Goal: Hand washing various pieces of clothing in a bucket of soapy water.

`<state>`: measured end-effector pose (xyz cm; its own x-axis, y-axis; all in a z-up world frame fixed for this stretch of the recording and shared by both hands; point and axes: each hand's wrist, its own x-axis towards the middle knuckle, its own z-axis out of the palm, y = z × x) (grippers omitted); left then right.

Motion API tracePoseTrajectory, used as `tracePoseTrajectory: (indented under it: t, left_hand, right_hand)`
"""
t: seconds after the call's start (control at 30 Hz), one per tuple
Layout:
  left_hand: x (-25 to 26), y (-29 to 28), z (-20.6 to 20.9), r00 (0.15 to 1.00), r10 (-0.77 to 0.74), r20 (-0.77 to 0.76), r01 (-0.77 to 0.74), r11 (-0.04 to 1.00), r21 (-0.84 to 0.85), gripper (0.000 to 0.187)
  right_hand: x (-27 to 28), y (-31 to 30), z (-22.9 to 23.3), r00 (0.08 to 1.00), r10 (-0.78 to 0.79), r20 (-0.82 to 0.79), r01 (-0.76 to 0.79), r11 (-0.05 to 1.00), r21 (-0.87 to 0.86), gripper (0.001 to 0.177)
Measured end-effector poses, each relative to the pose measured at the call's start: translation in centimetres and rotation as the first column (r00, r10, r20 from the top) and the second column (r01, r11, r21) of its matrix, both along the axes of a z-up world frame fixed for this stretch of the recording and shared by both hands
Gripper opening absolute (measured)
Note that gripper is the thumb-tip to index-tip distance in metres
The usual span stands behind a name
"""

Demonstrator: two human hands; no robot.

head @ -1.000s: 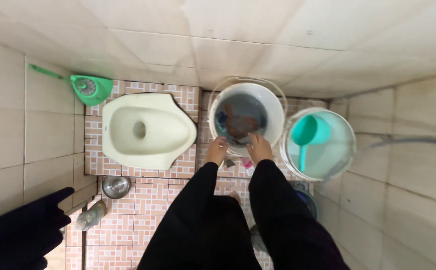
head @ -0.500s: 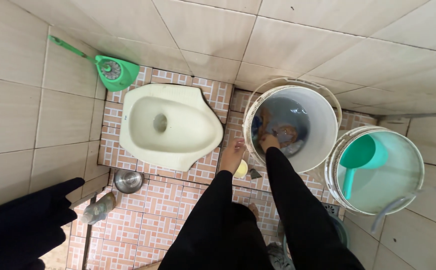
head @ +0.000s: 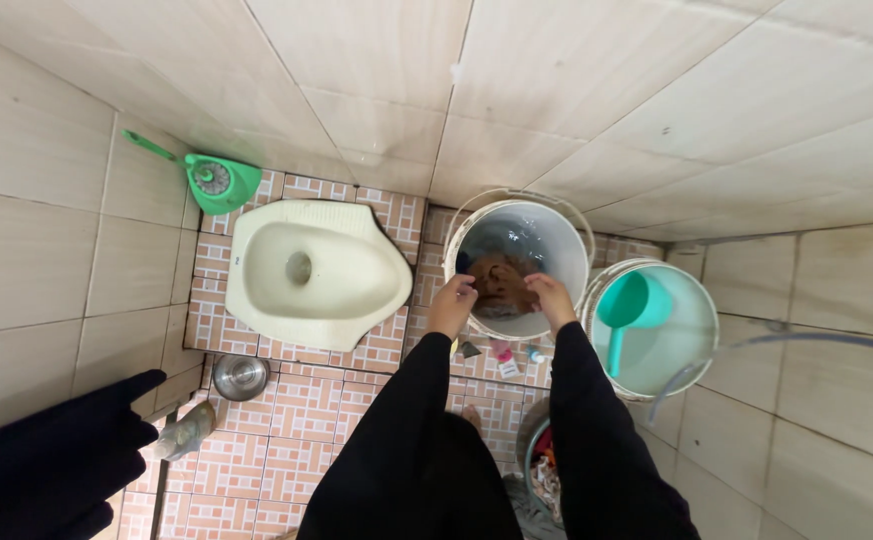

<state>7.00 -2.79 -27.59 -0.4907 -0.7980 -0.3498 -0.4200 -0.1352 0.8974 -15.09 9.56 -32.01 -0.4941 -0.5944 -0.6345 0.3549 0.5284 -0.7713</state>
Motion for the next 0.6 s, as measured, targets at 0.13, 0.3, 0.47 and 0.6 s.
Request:
tracePoseTrajectory:
  t: [0.13, 0.3, 0.47, 0.6]
  left_hand:
    - [-1.8, 0.6, 2.6, 0.993, -0.1, 0.058, 0.103, 0.993, -0.059, 0.035]
    - [-4.3, 2.8, 9.8, 0.979, -0.202, -0.016, 0.167, 0.847, -0.505, 0.06]
    - [-7.2, 2.8, 7.9, 0.931, -0.331, -0.153, 0.25, 0.885, -0.392, 0.027]
    - [-9.1, 1.8, 8.4, 0.967, -0.247, -0.064, 0.225, 0.943, -0.244, 0.022]
  right_hand:
    - [0.3, 1.4, 6.5, 0.997, -0.028, 0.067, 0.034, 0.996, -0.083, 0.021]
    - [0.4, 2.7, 13.5, 0.983, -0.042, 0.18, 0.071, 0.985, -0.154, 0.021]
    - [-2.0, 3.9, 14.9, 0.994, -0.007, 0.112, 0.029, 0.98, -0.198, 0.02]
    - [-1.9, 3.4, 16.8, 0.945, 0.123, -0.304, -0.22, 0.926, -0.307, 0.037]
